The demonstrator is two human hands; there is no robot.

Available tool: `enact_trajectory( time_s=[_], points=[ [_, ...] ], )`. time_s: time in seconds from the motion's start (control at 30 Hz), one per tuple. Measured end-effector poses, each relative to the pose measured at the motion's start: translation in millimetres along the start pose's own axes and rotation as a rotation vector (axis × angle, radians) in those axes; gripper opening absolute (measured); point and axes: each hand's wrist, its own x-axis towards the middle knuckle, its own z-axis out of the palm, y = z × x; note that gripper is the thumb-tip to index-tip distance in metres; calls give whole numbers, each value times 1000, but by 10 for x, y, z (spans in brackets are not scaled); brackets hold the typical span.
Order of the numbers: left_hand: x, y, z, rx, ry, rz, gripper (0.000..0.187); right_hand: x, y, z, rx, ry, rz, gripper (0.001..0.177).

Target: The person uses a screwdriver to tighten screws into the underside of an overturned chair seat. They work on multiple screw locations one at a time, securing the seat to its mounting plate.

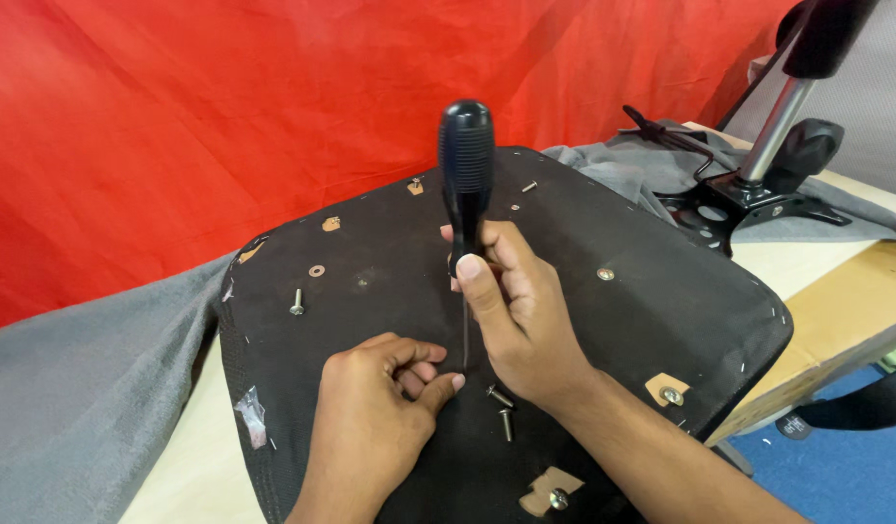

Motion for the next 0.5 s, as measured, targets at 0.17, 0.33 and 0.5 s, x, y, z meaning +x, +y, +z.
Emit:
enact_trajectory(
  time_s=[0.17, 0.33, 0.5],
  points=[
    [32, -43, 20, -19, -1, -27, 36, 9, 17, -5, 57, 1, 40, 32],
    [40, -18, 31, -44, 7, -108, 38, -3, 1, 56, 221, -27, 83, 34],
    [20, -56, 50, -34, 34, -36, 38, -19, 21, 59, 146, -62, -14, 32]
  ],
)
